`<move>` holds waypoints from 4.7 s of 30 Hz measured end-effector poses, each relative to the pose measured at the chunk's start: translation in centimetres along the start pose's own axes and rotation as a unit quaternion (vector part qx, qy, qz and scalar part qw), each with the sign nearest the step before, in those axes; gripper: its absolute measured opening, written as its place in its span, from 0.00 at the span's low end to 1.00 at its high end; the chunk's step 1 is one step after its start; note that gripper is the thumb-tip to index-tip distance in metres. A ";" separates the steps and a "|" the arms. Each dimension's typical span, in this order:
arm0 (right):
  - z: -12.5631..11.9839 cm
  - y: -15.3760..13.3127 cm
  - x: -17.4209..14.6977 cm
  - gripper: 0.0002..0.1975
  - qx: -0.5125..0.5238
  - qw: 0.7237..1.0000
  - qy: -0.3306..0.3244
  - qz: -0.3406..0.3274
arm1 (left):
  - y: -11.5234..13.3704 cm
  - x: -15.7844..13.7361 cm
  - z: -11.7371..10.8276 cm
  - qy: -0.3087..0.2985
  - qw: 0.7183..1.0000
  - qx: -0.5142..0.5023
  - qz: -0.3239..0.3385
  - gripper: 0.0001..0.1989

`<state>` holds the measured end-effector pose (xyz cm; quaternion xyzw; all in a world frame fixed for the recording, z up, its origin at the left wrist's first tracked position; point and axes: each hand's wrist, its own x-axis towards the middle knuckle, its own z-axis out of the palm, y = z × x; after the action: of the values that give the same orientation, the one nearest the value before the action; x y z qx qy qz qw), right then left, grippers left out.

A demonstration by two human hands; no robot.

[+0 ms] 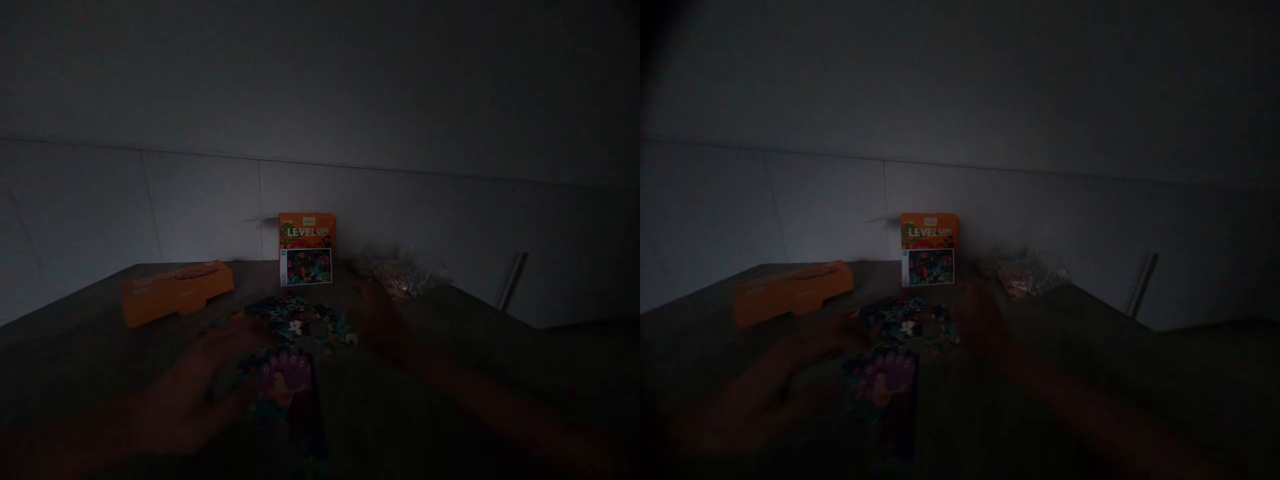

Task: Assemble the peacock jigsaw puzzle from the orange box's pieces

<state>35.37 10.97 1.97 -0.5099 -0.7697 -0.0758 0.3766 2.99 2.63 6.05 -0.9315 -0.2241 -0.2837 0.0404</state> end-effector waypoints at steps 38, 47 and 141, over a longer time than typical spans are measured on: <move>-4.3 -7.6 -7.3 0.15 0.297 0.883 -0.361 0.035 | 3.0 0.4 5.5 -0.070 0.969 -0.172 0.165 0.11; -4.2 -6.5 -6.4 0.12 0.179 0.919 -0.345 -0.067 | 2.4 0.7 5.1 -0.126 0.965 -0.200 0.116 0.15; -4.0 -5.8 -6.0 0.16 0.147 0.879 -0.284 -0.353 | 1.8 0.5 6.1 -0.083 0.989 -0.126 -0.003 0.12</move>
<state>33.65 1.87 2.38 -0.1428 -0.9748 0.0584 0.1612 7.21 2.45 1.31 -0.9487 -0.1923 -0.2315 -0.0969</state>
